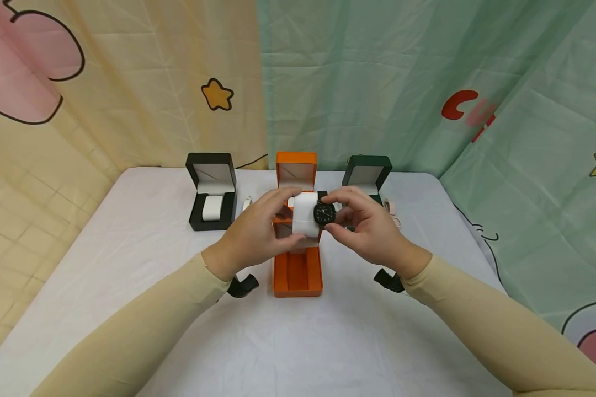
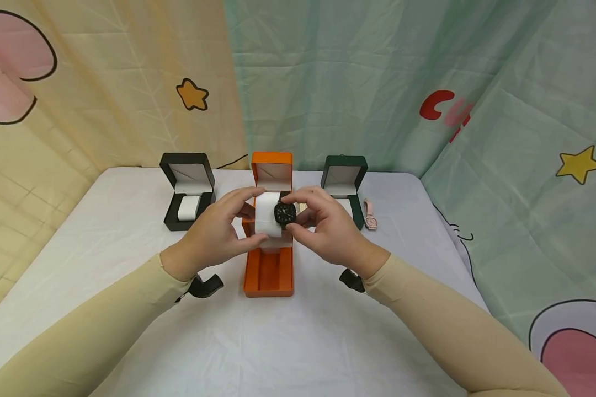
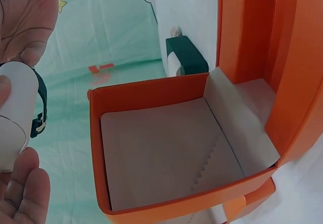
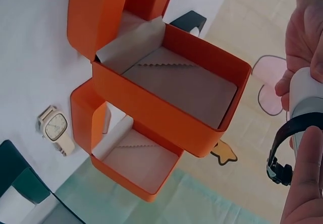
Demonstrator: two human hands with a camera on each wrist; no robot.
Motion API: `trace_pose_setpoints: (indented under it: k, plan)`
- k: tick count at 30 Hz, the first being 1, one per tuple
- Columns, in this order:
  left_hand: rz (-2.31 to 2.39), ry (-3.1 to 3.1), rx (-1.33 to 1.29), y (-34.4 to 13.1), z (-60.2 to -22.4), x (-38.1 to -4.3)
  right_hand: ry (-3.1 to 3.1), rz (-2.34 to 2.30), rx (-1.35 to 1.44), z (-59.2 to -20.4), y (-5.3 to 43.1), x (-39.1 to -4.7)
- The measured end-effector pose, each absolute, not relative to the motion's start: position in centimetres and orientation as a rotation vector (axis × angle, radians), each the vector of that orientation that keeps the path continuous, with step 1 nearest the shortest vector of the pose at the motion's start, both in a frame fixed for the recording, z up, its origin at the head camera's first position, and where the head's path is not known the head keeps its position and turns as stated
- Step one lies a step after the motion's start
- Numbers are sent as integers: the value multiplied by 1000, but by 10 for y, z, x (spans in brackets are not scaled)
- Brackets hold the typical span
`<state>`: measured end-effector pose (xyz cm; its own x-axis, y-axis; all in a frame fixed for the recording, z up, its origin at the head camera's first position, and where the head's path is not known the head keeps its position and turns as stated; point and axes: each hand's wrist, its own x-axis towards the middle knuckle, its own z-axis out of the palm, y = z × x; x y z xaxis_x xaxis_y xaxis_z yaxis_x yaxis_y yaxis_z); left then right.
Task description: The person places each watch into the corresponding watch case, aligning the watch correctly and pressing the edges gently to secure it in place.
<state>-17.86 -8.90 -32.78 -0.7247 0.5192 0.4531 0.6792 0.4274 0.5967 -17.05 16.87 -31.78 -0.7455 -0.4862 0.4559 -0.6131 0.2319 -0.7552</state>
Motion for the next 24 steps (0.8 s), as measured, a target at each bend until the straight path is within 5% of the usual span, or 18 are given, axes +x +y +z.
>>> trace_pose_setpoints:
  k: [24]
  plan:
    - [-1161,-2495,-1008,-89,-328,-177,-2541,1564,916,-317,167,-172]
